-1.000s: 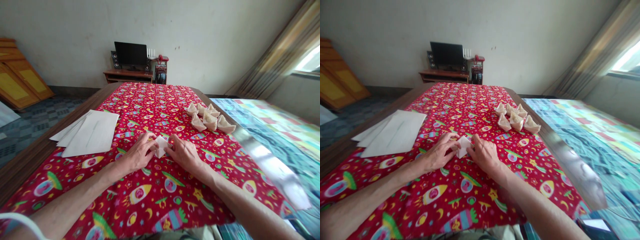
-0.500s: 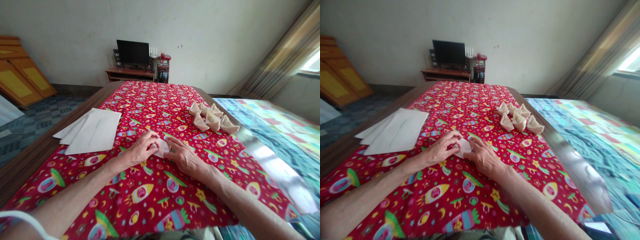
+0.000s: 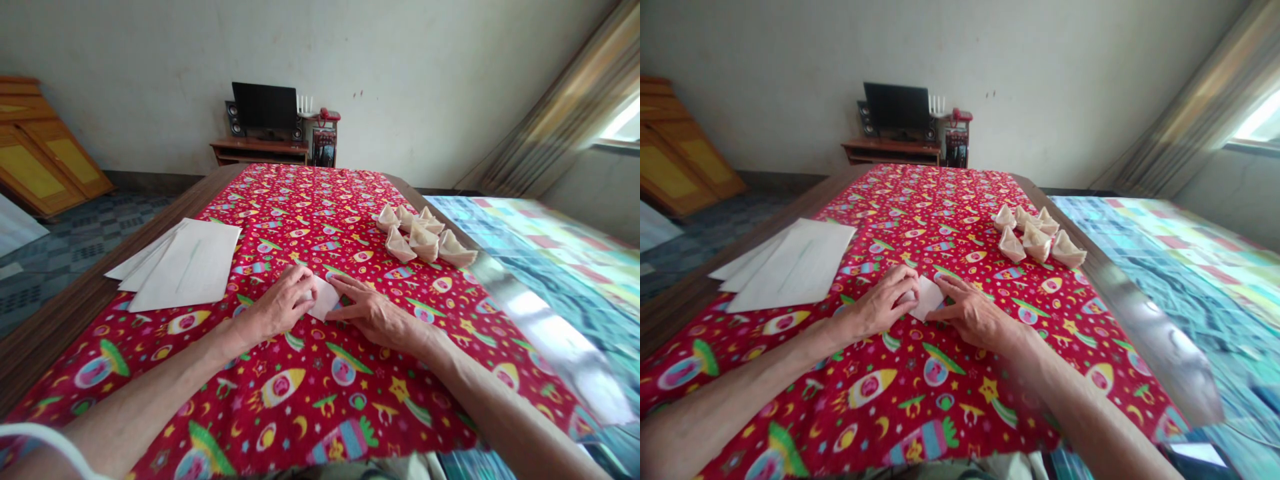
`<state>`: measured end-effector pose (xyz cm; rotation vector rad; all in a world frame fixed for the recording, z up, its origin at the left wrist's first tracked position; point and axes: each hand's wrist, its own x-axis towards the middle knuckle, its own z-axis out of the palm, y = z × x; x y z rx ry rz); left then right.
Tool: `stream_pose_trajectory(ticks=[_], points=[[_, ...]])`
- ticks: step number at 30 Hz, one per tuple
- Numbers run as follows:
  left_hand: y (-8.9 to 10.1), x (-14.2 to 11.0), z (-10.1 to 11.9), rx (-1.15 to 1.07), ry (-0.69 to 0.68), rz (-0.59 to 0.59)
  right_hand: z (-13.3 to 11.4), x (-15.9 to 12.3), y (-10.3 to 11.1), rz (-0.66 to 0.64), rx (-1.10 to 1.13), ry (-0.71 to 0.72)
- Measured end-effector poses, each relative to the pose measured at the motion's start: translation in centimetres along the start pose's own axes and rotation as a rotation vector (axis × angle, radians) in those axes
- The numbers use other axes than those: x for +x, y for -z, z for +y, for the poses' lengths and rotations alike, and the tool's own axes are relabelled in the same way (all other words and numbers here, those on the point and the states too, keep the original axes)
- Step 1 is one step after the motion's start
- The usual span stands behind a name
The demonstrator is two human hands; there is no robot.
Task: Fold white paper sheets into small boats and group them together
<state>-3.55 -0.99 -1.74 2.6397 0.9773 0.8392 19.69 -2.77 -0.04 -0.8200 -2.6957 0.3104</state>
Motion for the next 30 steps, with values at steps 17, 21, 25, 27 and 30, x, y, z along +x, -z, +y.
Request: stream_pose_trajectory(ticks=[17, 21, 25, 27, 30], points=[[2.1, -1.7, 2.0, 0.354, -0.155, -0.089, -0.5, 0.8, -1.2, 0.271, -0.246, 0.204], [1.8, -1.6, 2.6, 0.437, -0.170, -0.078, -0.3, 0.8, -1.4, 0.241, -0.291, 0.205], [1.6, -1.8, 2.7, 0.477, -0.187, -0.068, -0.2, 0.9, -1.6, 0.243, -0.306, 0.178], [1.6, -1.9, 2.5, 0.459, -0.173, -0.064, -0.2, 1.0, -1.5, 0.265, -0.315, 0.154], [1.3, -2.0, 2.2, 0.411, -0.118, -0.025, -0.5, 1.3, -1.4, 0.268, -0.318, 0.104]])
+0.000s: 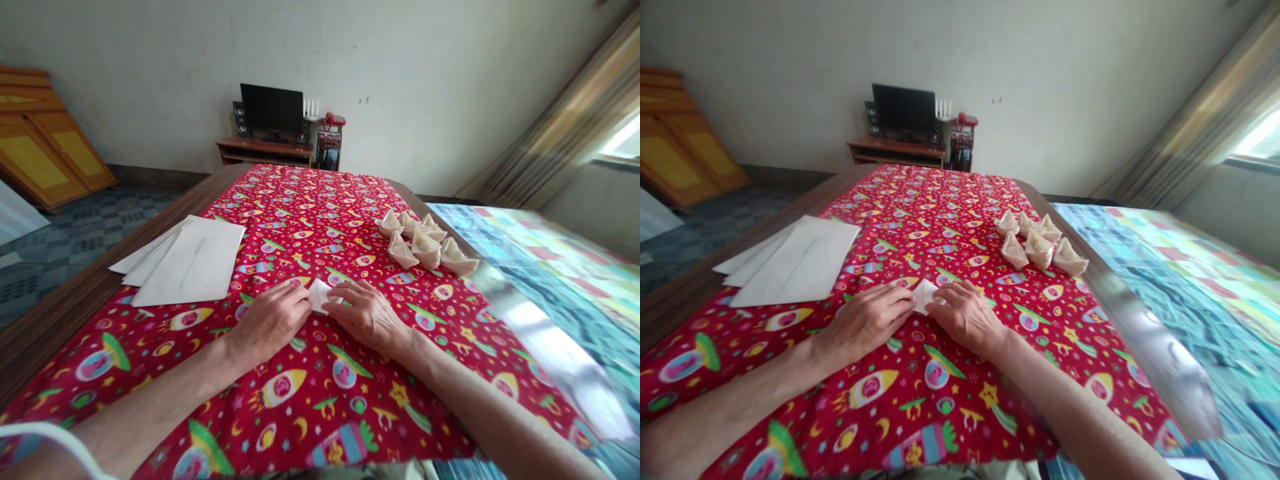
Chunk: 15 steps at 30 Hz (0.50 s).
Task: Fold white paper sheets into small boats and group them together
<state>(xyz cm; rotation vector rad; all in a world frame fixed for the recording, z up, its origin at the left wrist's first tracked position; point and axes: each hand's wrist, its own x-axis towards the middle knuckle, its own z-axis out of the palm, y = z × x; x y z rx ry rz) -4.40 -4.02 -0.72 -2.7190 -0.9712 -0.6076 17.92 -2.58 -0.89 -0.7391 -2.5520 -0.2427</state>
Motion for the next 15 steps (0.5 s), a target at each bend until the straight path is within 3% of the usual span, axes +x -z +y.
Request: stream_pose_trajectory(ticks=[9, 15], points=[[-1.3, 0.1, -0.6, -0.256, 0.187, 0.128, 0.8, 0.7, -0.3, -0.057, 0.117, -0.138], [-1.1, 0.4, -1.1, -0.343, 0.336, 0.089, 1.4, 1.3, -0.9, -0.117, 0.278, -0.366]])
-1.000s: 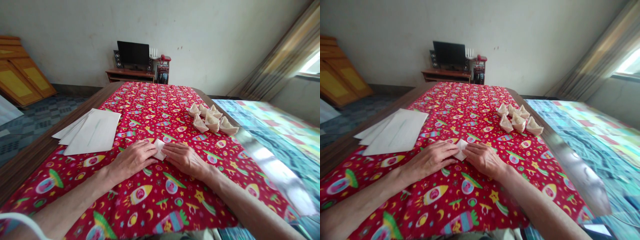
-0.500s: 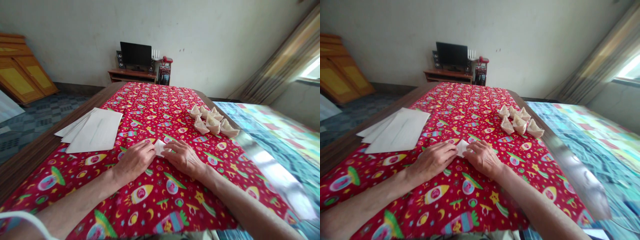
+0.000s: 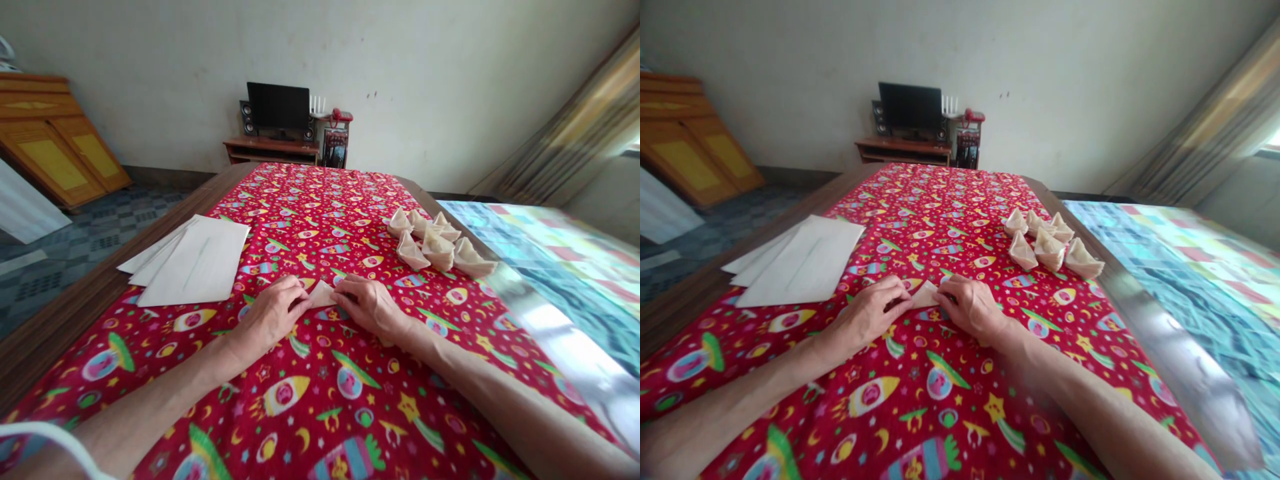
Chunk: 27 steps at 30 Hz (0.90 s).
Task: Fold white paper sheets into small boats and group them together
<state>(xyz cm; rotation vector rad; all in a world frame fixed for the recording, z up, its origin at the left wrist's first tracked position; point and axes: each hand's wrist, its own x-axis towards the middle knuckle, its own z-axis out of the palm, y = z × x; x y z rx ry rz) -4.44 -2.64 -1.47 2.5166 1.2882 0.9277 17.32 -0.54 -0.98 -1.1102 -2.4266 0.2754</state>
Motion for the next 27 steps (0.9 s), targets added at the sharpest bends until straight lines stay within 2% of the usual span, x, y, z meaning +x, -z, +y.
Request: stream_pose_trajectory(ticks=[7, 20, 23, 27], points=[[0.1, 0.1, 0.1, 0.076, 0.097, -0.053, 0.0, 0.0, -0.2, 0.002, -0.060, -0.109], [-0.2, -0.2, 0.6, 0.167, 0.087, -0.010, -1.2, 0.4, 0.0, -0.054, -0.279, -0.190], [0.0, 0.0, 0.9, 0.204, -0.013, 0.011, -1.2, 0.4, 0.1, -0.053, -0.271, -0.177], [0.1, 0.2, 1.0, 0.242, -0.232, -0.085, -1.1, 0.4, 0.1, -0.042, -0.253, -0.168]])
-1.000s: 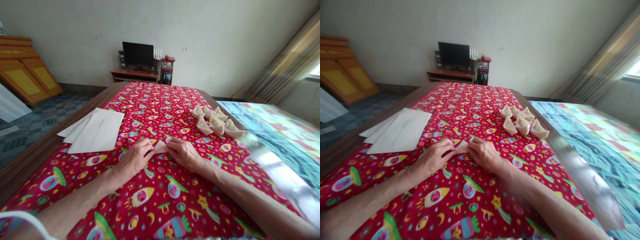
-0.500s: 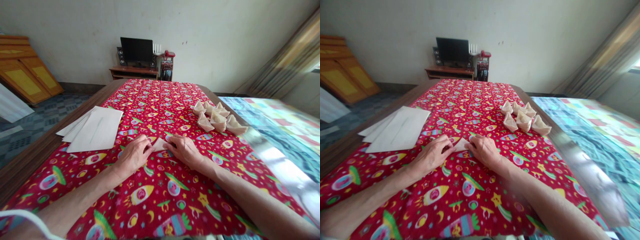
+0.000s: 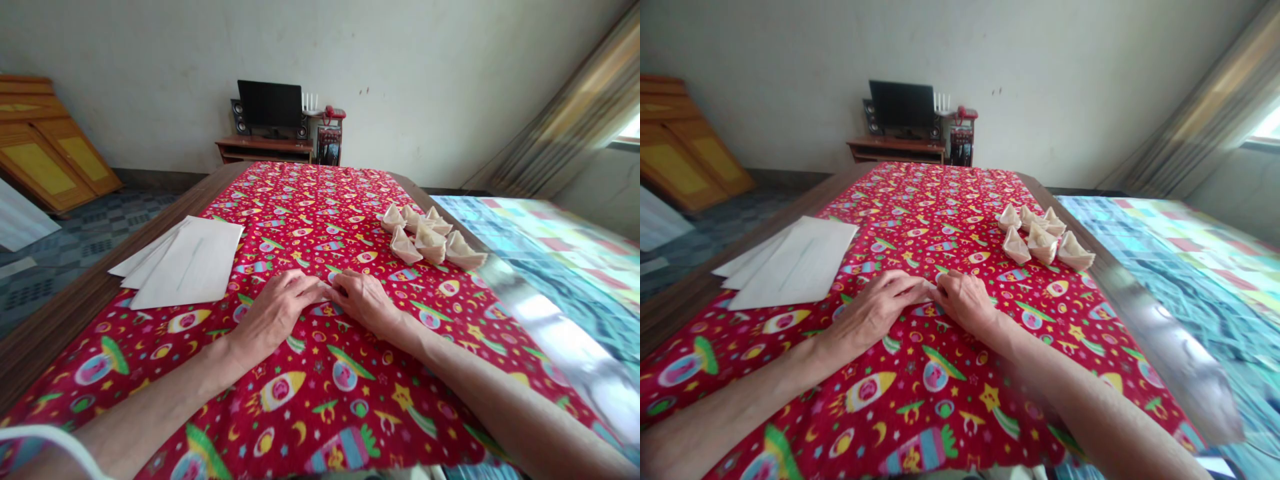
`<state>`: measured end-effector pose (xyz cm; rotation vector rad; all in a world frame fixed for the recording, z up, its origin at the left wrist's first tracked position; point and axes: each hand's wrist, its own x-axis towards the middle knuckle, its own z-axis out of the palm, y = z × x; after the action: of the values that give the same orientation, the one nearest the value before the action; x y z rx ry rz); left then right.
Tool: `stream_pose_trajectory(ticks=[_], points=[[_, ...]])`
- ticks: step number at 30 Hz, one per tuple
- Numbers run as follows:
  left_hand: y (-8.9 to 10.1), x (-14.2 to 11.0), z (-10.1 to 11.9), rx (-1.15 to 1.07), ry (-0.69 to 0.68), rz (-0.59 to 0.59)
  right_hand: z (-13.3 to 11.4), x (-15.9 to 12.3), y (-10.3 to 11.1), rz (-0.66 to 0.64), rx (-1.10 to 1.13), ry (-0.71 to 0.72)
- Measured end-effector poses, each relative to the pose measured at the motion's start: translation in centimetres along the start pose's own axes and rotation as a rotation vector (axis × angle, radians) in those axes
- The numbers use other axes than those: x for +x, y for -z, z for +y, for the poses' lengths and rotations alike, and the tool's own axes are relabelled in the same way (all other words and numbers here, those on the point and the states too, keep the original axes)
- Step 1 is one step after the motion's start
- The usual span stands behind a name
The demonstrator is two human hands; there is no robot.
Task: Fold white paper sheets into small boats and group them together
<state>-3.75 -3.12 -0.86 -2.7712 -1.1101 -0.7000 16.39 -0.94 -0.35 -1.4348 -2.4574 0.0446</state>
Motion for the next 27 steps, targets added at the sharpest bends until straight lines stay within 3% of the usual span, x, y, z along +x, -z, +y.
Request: stream_pose_trajectory(ticks=[7, 13, 21, 27], points=[[-0.2, -1.0, -0.9, -0.020, -0.074, -0.117, 0.4, -0.2, -0.7, 0.090, 0.119, 0.001], [0.4, -1.4, -0.8, 0.000, -0.070, -0.178, 1.2, -0.9, -0.5, 0.048, 0.162, 0.021], [0.2, -1.4, -0.8, -0.013, -0.053, -0.195, 1.0, -1.0, 0.4, -0.026, 0.003, -0.019], [0.5, -1.3, -0.6, 0.034, -0.047, -0.256, 1.0, -0.9, 0.3, -0.011, -0.013, -0.088]])
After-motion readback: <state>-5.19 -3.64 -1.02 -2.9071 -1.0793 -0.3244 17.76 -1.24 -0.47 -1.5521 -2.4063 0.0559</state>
